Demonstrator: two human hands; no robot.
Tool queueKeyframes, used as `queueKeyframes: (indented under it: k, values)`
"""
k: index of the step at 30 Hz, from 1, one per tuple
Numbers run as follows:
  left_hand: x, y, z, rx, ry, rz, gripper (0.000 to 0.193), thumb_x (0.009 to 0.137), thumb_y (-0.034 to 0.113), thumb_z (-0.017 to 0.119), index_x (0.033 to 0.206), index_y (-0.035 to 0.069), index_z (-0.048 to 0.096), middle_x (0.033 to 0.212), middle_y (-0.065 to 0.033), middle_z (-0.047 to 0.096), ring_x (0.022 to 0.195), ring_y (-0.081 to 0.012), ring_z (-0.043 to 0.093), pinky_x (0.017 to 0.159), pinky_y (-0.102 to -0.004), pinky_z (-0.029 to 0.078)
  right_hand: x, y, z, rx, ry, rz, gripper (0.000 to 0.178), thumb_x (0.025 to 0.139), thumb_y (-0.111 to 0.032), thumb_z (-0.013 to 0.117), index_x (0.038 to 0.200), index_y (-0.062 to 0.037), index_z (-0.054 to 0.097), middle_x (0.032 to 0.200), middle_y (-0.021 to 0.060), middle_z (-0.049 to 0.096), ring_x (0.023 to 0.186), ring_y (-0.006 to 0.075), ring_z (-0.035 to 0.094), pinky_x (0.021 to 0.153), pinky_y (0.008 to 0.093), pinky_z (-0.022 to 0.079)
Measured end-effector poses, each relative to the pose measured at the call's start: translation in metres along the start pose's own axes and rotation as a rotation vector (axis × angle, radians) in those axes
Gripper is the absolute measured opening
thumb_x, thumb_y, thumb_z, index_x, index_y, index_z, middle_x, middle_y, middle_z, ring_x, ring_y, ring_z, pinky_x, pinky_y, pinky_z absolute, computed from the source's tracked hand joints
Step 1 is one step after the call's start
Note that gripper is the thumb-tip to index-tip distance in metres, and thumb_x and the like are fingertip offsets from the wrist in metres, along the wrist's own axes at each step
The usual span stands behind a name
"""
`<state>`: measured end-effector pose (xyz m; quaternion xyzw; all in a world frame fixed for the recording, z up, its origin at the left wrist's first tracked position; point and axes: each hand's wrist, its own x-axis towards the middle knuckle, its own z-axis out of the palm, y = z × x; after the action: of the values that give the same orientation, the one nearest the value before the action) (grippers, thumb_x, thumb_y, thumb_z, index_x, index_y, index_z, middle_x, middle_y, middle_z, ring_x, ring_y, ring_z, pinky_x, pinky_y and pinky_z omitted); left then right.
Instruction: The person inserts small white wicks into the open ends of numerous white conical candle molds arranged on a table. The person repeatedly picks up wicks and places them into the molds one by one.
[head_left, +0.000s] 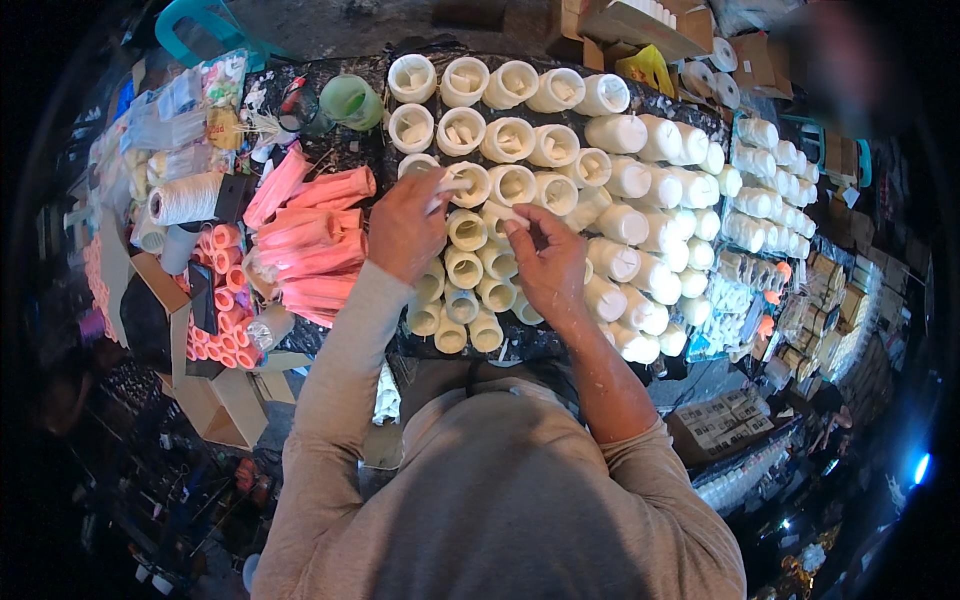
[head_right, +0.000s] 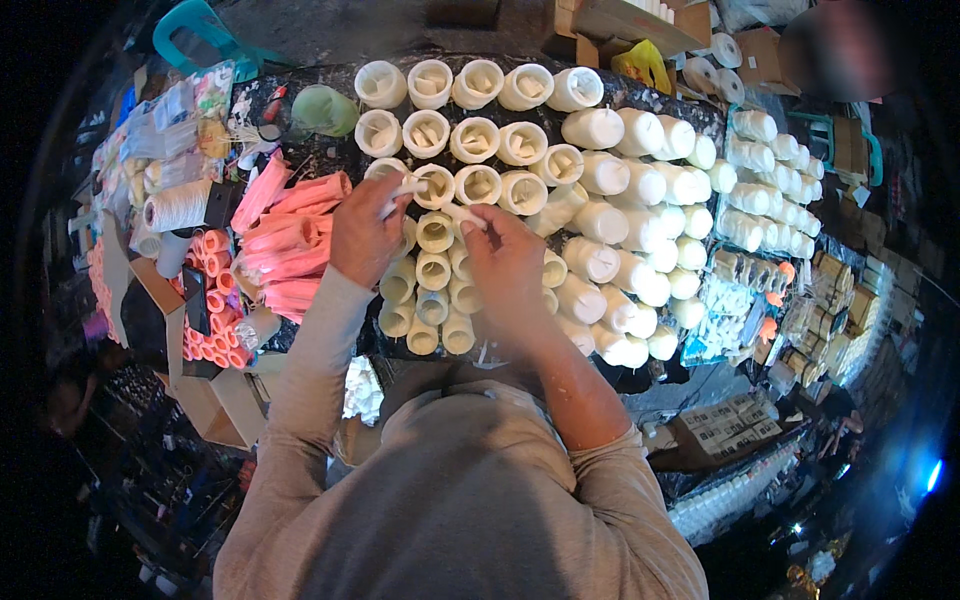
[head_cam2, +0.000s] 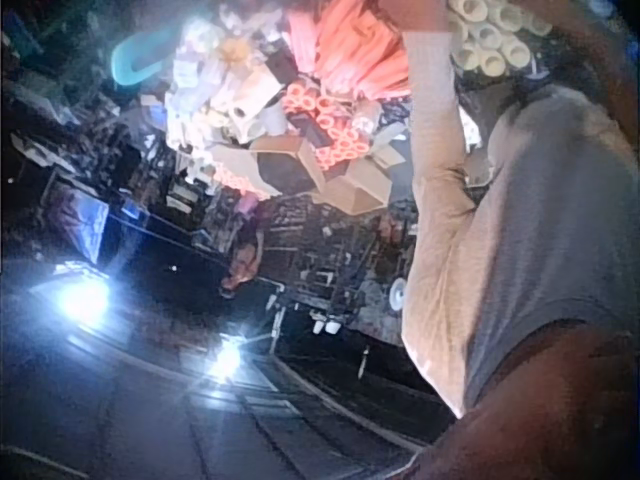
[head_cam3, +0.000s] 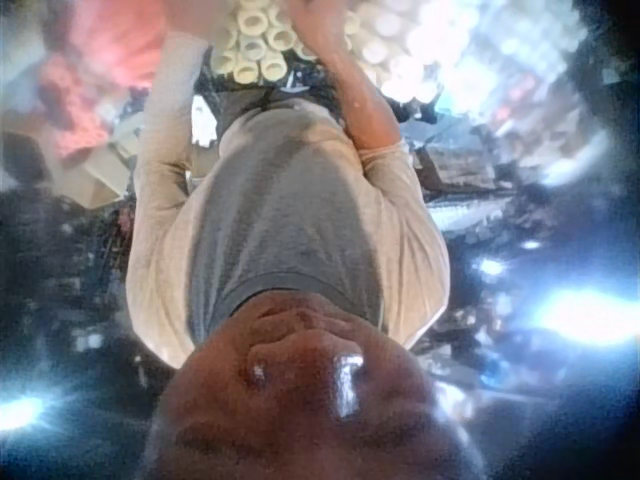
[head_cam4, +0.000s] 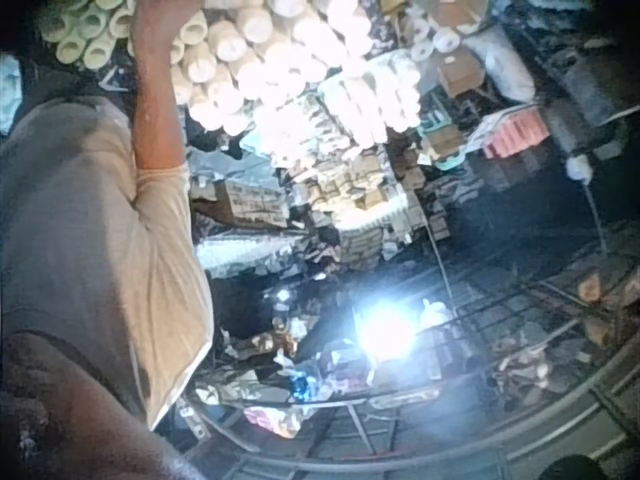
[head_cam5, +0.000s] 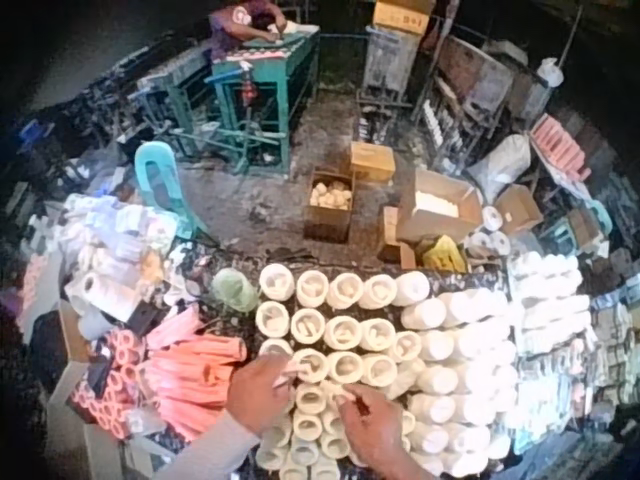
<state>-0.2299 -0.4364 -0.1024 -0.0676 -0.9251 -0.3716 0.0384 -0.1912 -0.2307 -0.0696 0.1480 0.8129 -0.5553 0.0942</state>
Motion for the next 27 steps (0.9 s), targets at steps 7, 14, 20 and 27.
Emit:
queueKeyframes:
  k: [7, 14, 20, 27]
  values:
    - [0.015, 0.013, 0.006, 0.196, -0.207, -0.033, 0.047, 0.075, 0.001, 0.072, 0.121, 0.007, 0.067, 0.099, -0.0157, 0.064, 0.089, -0.0383, 0.068, 0.076, -0.0482, 0.056, 0.022, -0.015, -0.003, -0.012, 0.045, -0.053, 0.027, 0.097, -0.015, 0.074, 0.118, 0.0026, 0.073, 0.083, 0.0041, 0.070, 0.069, 0.0089, 0.058, 0.064, 0.0275, 0.049]
    - [0.000, 0.011, 0.009, 0.217, -0.262, -0.085, 0.044, 0.074, 0.001, 0.072, 0.117, 0.007, 0.066, 0.100, -0.0144, 0.062, 0.091, -0.0377, 0.067, 0.078, -0.0481, 0.056, 0.040, -0.012, 0.005, -0.079, -0.012, -0.119, 0.026, 0.096, -0.014, 0.074, 0.117, 0.0005, 0.074, 0.084, 0.0070, 0.072, 0.072, 0.0113, 0.062, 0.068, 0.0299, 0.053]
    - [-0.011, 0.016, 0.010, 0.184, -0.248, -0.080, 0.041, 0.075, 0.001, 0.073, 0.115, 0.006, 0.066, 0.099, -0.0151, 0.062, 0.091, -0.0382, 0.067, 0.079, -0.0482, 0.056, 0.058, -0.005, 0.024, -0.236, -0.113, -0.339, 0.024, 0.093, -0.012, 0.070, 0.113, 0.0016, 0.074, 0.096, 0.0218, 0.075, 0.084, 0.0370, 0.072, 0.076, 0.0427, 0.057]
    - [-0.013, 0.017, 0.009, 0.120, -0.231, -0.094, 0.039, 0.075, 0.002, 0.073, 0.113, 0.005, 0.065, 0.100, -0.0149, 0.063, 0.095, -0.0370, 0.067, 0.081, -0.0473, 0.056, 0.056, -0.001, 0.023, -0.194, -0.205, -0.193, 0.026, 0.095, -0.011, 0.068, 0.116, 0.0043, 0.073, 0.101, 0.0227, 0.076, 0.087, 0.0329, 0.074, 0.078, 0.0398, 0.057]
